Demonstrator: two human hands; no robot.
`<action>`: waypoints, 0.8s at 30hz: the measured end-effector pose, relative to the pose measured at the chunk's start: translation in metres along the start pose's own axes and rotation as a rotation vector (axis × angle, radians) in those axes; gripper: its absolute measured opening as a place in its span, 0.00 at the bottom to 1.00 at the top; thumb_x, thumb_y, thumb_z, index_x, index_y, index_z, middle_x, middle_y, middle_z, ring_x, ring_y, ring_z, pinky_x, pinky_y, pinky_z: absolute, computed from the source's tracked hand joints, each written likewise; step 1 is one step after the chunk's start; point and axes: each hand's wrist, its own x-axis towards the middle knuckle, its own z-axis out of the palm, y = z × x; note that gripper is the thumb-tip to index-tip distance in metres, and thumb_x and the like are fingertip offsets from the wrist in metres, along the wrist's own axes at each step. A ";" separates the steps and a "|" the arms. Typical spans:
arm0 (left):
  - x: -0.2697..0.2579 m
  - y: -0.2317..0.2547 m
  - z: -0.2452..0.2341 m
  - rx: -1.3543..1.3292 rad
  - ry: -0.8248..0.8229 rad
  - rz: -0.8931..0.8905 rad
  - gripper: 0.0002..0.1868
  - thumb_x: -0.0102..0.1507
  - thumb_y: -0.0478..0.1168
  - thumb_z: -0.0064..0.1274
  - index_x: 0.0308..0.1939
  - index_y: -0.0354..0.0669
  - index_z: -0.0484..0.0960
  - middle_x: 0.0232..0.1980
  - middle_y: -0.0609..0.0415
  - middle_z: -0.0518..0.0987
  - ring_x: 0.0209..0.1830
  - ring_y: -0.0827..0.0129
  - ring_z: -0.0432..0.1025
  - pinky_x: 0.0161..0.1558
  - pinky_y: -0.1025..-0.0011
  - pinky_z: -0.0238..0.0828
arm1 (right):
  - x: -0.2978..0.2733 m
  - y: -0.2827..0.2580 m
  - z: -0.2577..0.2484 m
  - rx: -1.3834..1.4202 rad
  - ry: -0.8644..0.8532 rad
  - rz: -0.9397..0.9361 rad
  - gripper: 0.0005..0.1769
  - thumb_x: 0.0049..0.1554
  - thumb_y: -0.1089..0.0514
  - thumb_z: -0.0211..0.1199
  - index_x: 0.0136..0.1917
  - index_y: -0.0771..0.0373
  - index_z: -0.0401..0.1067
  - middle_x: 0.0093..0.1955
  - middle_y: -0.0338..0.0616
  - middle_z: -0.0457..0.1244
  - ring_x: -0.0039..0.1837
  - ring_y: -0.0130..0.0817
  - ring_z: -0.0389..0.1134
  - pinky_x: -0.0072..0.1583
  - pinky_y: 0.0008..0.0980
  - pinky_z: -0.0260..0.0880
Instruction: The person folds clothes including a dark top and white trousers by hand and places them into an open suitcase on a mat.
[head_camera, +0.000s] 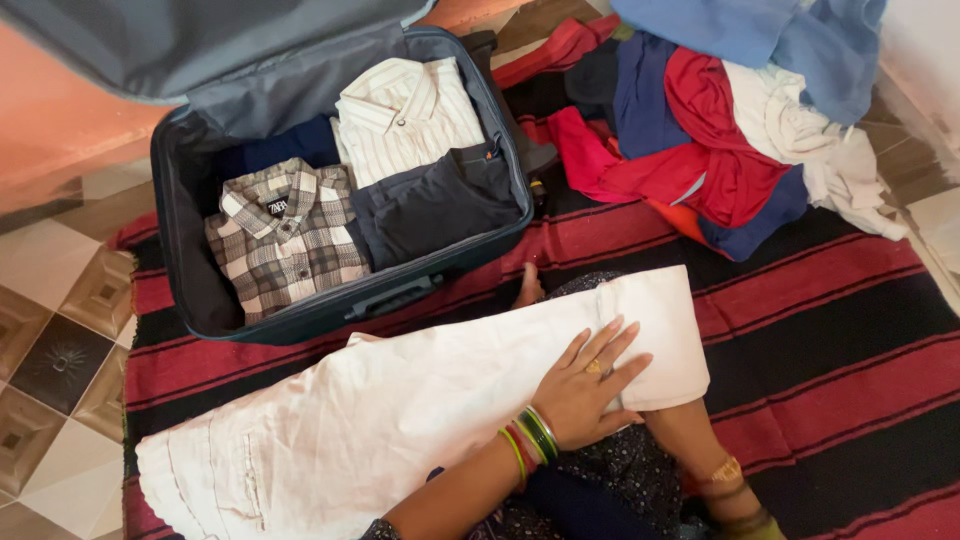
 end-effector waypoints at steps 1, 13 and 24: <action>-0.001 0.000 0.001 -0.010 -0.017 0.003 0.40 0.62 0.59 0.57 0.75 0.48 0.69 0.84 0.45 0.56 0.87 0.52 0.45 0.81 0.50 0.39 | -0.007 -0.003 -0.001 0.061 -0.005 0.036 0.21 0.55 0.58 0.58 0.61 0.63 0.73 0.62 0.55 0.67 0.63 0.54 0.67 0.63 0.48 0.66; 0.039 -0.013 -0.001 0.204 -0.051 0.130 0.33 0.57 0.55 0.61 0.63 0.47 0.76 0.76 0.48 0.68 0.84 0.58 0.52 0.82 0.48 0.37 | -0.015 0.036 0.024 0.531 0.106 0.229 0.24 0.61 0.61 0.52 0.68 0.73 0.65 0.68 0.62 0.63 0.69 0.56 0.64 0.68 0.44 0.61; 0.044 -0.013 0.019 0.240 0.017 0.166 0.28 0.60 0.55 0.58 0.60 0.45 0.78 0.73 0.45 0.72 0.81 0.56 0.57 0.81 0.52 0.44 | -0.058 0.018 0.011 0.231 0.475 0.103 0.23 0.68 0.50 0.47 0.60 0.71 0.72 0.58 0.54 0.68 0.59 0.46 0.71 0.60 0.38 0.70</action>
